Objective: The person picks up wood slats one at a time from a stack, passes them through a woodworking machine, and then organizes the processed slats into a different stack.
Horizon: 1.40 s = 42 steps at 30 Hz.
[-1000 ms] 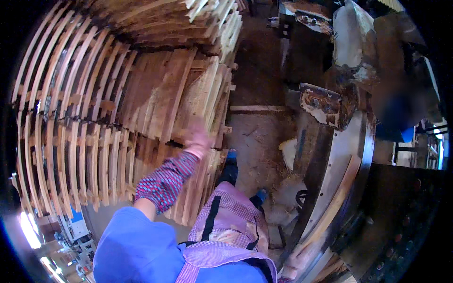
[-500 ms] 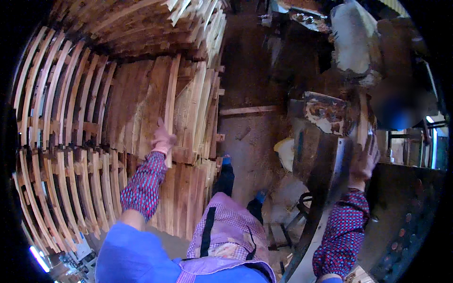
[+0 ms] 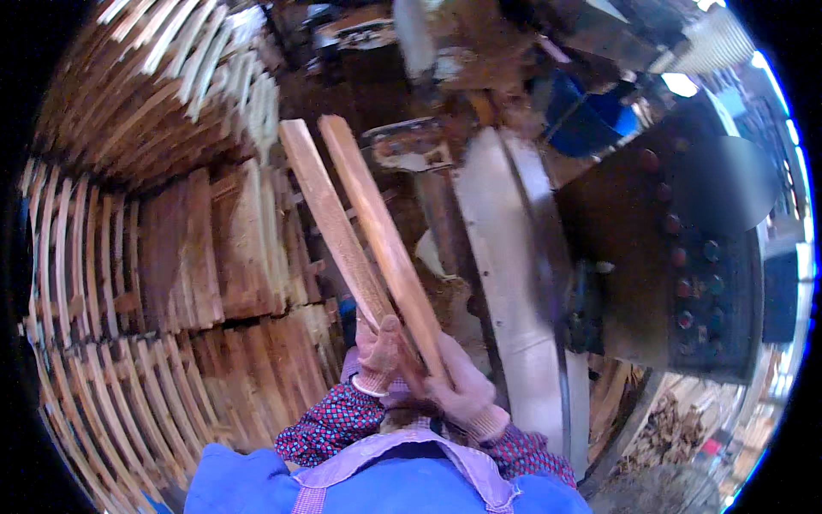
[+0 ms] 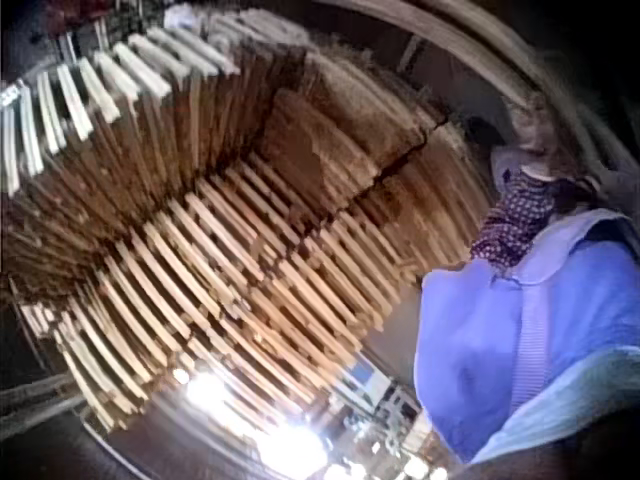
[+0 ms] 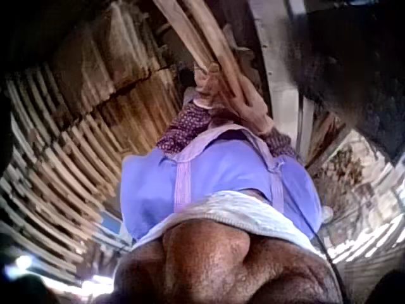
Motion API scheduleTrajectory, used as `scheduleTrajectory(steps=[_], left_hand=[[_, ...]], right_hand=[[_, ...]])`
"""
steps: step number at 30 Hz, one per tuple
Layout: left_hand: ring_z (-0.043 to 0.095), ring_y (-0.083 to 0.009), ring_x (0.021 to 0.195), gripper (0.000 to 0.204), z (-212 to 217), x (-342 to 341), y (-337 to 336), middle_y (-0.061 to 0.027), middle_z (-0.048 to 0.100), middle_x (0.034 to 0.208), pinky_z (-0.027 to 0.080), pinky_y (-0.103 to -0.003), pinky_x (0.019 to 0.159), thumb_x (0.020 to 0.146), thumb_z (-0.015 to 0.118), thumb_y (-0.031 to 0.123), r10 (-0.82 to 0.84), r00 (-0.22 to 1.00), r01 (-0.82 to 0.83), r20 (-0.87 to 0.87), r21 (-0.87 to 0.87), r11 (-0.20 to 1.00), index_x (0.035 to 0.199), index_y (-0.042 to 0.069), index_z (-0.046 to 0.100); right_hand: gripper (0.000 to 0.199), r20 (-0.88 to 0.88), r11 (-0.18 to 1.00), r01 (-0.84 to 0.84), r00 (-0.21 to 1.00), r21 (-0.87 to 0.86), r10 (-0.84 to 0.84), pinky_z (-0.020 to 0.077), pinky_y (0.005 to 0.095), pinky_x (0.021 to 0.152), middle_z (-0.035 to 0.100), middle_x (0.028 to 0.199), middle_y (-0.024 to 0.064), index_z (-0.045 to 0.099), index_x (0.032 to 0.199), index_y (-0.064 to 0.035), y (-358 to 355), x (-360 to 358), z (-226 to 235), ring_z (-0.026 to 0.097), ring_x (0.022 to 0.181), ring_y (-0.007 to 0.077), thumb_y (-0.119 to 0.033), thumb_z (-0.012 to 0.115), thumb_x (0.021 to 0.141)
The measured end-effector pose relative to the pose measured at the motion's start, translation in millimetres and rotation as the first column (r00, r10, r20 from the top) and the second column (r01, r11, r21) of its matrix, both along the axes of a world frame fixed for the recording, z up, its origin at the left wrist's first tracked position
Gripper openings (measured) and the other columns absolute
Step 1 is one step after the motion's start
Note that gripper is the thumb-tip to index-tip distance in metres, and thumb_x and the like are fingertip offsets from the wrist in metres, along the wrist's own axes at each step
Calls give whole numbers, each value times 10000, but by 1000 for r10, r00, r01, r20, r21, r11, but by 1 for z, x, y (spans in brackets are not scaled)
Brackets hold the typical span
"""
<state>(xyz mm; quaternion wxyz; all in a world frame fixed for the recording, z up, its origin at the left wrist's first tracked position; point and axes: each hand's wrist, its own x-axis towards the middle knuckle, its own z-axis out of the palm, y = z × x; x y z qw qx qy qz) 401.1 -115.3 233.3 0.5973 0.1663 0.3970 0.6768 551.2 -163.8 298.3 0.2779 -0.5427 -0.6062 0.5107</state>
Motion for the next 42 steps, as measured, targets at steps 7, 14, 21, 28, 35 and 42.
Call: scheduleTrajectory(steps=[7,14,21,28,35,42], left_hand=[[558,-207,1132,626,-9,-3,19,-82,529,1244,476,-379,967,874,711,209,-186,982,186,17,32,982,1368,50,360],[562,-181,1086,620,-15,-36,9,-61,528,1210,491,-311,905,869,688,75,-179,979,188,93,-91,978,1389,69,351],[567,-227,1122,567,-37,-73,1,-103,528,1271,489,-382,949,907,619,66,-123,988,110,-97,-127,986,1400,69,339],[552,-239,1152,638,-22,-44,29,-116,504,1315,438,-388,1030,906,636,116,-179,983,173,-49,-110,979,1441,58,292],[534,-240,1170,640,-41,4,54,-126,491,1322,449,-391,1006,874,665,159,-30,997,45,-68,242,969,1407,76,320],[327,-380,1372,833,-27,-5,30,-248,340,1475,276,-427,1137,817,689,391,-356,316,660,-879,-66,748,1434,-16,305]], right_hand=[[643,765,887,-75,541,456,-348,504,469,896,526,1306,293,418,1395,36,-82,128,-73,599,1075,446,-107,626,803],[620,770,926,82,532,368,-353,306,496,1113,474,1384,252,413,1419,3,-40,110,-71,422,1298,433,-206,591,864],[561,853,921,-17,384,389,-353,290,547,1112,428,1418,257,446,1381,25,25,98,-70,399,1300,465,-207,566,884],[433,786,833,-137,439,537,-435,299,448,1118,412,1446,155,491,1328,-61,290,99,-81,392,1320,334,-212,505,921],[604,-290,988,155,945,-12,-152,440,381,1008,513,1341,151,384,1425,-17,176,30,-53,531,1202,270,-196,625,902],[764,380,972,236,898,10,-222,347,364,1088,420,1451,210,298,1476,-1,-7,56,-16,433,1327,297,-140,681,829]])
